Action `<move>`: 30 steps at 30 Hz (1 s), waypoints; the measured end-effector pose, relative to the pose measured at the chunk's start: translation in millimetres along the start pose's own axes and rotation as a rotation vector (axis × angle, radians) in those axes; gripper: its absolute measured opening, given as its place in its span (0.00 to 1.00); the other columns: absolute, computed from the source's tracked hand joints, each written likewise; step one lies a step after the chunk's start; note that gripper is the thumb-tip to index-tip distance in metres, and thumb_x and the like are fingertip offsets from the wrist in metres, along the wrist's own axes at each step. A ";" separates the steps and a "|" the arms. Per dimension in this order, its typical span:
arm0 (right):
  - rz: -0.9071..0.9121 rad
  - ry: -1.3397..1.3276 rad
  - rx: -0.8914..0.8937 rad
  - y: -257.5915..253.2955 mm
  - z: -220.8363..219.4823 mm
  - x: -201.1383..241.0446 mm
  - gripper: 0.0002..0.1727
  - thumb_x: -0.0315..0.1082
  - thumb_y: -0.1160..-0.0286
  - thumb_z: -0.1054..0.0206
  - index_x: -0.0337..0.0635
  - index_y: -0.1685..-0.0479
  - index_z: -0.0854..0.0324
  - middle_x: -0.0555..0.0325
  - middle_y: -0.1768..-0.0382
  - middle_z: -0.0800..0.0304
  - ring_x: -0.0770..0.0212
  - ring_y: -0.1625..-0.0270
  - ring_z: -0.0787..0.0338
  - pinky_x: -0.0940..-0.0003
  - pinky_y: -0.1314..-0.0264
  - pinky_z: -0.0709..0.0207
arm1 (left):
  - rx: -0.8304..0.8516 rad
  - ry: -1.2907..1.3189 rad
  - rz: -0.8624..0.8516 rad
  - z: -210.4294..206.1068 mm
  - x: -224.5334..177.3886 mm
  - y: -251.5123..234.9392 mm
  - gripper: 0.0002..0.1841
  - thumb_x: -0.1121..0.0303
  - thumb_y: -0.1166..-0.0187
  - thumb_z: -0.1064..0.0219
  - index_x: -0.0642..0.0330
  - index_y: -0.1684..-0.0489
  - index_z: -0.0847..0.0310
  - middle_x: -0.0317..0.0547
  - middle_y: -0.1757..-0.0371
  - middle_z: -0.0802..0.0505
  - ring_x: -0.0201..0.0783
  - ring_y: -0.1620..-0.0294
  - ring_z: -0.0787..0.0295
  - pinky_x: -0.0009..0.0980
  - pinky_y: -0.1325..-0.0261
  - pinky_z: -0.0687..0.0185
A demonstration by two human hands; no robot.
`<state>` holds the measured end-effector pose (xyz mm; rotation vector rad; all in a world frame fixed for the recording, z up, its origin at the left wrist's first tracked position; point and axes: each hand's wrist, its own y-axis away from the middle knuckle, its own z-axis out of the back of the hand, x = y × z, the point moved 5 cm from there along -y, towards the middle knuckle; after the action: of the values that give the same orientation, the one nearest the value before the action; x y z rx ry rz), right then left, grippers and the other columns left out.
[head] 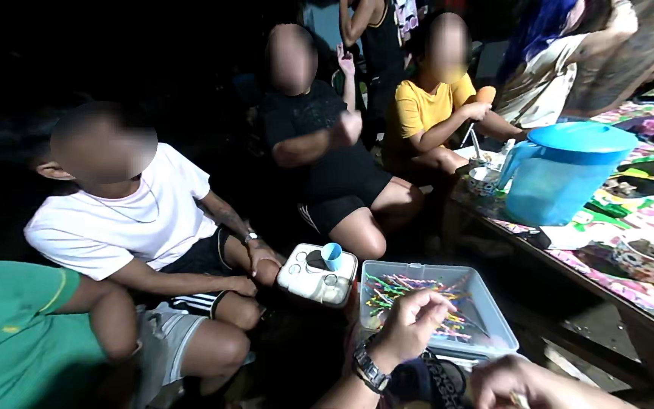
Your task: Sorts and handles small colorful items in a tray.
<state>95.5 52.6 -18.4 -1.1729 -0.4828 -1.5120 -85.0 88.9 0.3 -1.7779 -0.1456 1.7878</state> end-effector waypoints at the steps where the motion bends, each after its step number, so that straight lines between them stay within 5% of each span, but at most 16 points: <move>1: -0.030 -0.059 -0.136 -11.5 3.7 3.5 0.11 0.40 0.19 0.31 0.40 0.58 0.11 0.61 0.59 0.07 0.72 0.54 0.10 0.71 0.47 0.15 | 0.013 0.094 -0.042 0.0 -2.7 -0.3 0.13 0.71 0.12 0.46 0.71 0.48 0.16 0.40 0.53 0.09 0.23 0.54 0.14 0.24 0.47 0.16; 4: -0.147 -0.244 -0.482 -49.3 12.2 1.8 0.06 0.35 0.19 0.33 0.49 0.53 0.12 0.74 0.61 0.08 0.80 0.59 0.12 0.79 0.53 0.17 | -0.036 0.320 -0.129 7.5 -6.6 -1.5 0.14 0.58 0.10 0.43 0.50 0.42 0.13 0.28 0.48 0.08 0.22 0.48 0.14 0.23 0.42 0.18; 7: -0.182 -0.364 -0.636 -84.9 22.7 0.0 0.08 0.30 0.20 0.37 0.48 0.57 0.11 0.72 0.65 0.08 0.76 0.62 0.11 0.77 0.55 0.16 | -0.231 0.402 -0.170 19.2 -7.3 -3.4 0.11 0.55 0.16 0.34 0.46 0.47 0.12 0.28 0.51 0.08 0.22 0.50 0.13 0.21 0.46 0.17; 10: -0.144 -0.432 -0.686 -104.4 22.9 -5.1 0.11 0.31 0.17 0.42 0.49 0.56 0.12 0.70 0.63 0.07 0.76 0.64 0.12 0.78 0.56 0.16 | -0.385 0.499 -0.065 31.2 -7.0 -1.2 0.18 0.51 0.21 0.30 0.49 0.41 0.22 0.30 0.54 0.08 0.25 0.57 0.11 0.22 0.55 0.14; 14: -0.177 -0.548 -0.643 -109.2 19.9 -19.8 0.16 0.28 0.15 0.48 0.53 0.59 0.14 0.73 0.66 0.07 0.77 0.66 0.11 0.79 0.58 0.15 | -0.409 0.459 -0.017 38.1 -4.5 3.4 0.08 0.71 0.16 0.44 0.55 0.50 0.19 0.31 0.57 0.09 0.23 0.63 0.13 0.22 0.58 0.15; 19: -0.207 -0.583 -0.589 -102.9 16.2 -31.8 0.22 0.27 0.13 0.52 0.58 0.57 0.10 0.77 0.66 0.06 0.78 0.64 0.10 0.79 0.56 0.15 | -0.410 0.221 -0.026 41.6 -4.2 5.8 0.05 0.77 0.20 0.39 0.68 0.54 0.21 0.35 0.62 0.12 0.21 0.63 0.16 0.21 0.56 0.17; 24: -0.182 -0.395 -0.605 -99.7 22.3 -41.4 0.16 0.25 0.17 0.42 0.57 0.59 0.10 0.82 0.64 0.06 0.80 0.60 0.10 0.77 0.50 0.14 | -0.421 -0.050 0.003 41.6 -11.0 8.0 0.07 0.81 0.25 0.35 0.79 0.58 0.22 0.49 0.64 0.13 0.27 0.65 0.17 0.24 0.57 0.18; 30: -0.179 -0.308 -0.710 -99.8 30.2 -40.3 0.11 0.22 0.26 0.32 0.54 0.62 0.15 0.83 0.66 0.07 0.81 0.63 0.10 0.79 0.53 0.14 | -0.436 -0.088 0.030 43.8 -11.0 6.0 0.06 0.82 0.27 0.33 0.79 0.59 0.21 0.49 0.66 0.12 0.27 0.66 0.15 0.24 0.56 0.16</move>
<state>13.3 128.0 -11.6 -1.9761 -0.2535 -1.7246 -129.1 93.3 11.1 -1.9988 -0.5870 1.9658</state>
